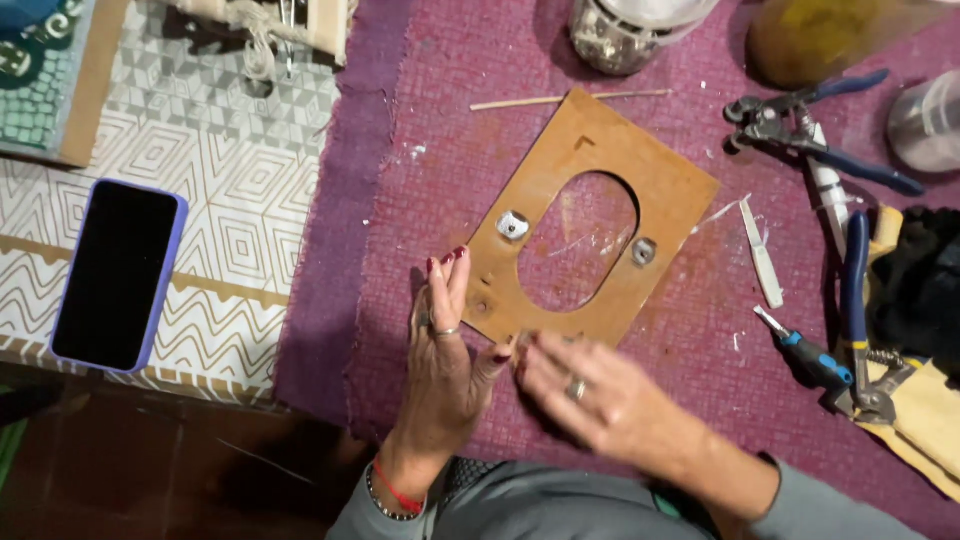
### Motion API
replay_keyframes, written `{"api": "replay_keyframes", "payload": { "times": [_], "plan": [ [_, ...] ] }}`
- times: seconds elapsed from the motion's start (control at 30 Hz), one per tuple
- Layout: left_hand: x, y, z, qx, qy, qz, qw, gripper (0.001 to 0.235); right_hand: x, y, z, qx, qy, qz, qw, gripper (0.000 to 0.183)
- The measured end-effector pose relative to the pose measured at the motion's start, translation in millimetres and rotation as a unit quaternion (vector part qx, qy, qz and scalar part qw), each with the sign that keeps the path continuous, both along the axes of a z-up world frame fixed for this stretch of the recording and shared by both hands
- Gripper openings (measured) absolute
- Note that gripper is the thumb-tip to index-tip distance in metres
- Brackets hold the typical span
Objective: The person works on a wooden board with an oval cutout that has a rusted metal plate attached. They rub the surface with an abrasive block, scrape at the metal with a screwdriver, and use pliers to work on the hardware, flipping the board over to treat both sides.
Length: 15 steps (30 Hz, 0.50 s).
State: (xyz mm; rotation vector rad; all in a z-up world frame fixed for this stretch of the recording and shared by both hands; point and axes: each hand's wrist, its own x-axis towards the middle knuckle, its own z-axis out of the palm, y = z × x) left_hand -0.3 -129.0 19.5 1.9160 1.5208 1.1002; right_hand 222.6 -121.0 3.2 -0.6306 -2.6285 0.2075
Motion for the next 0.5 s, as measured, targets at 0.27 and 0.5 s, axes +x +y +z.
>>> {"api": "replay_keyframes", "payload": {
  "times": [0.27, 0.5],
  "plan": [
    [-0.7, -0.8, 1.4, 0.000, -0.003, 0.003, 1.000, 0.085, 18.0, 10.1, 10.3, 0.002, -0.044, -0.027, 0.999, 0.043],
    [-1.5, 1.4, 4.6, -0.007, -0.009, -0.004, 1.000, 0.083, 20.6, -11.8, 19.0, 0.000, -0.061, 0.017, 0.998, 0.041]
  ]
}}
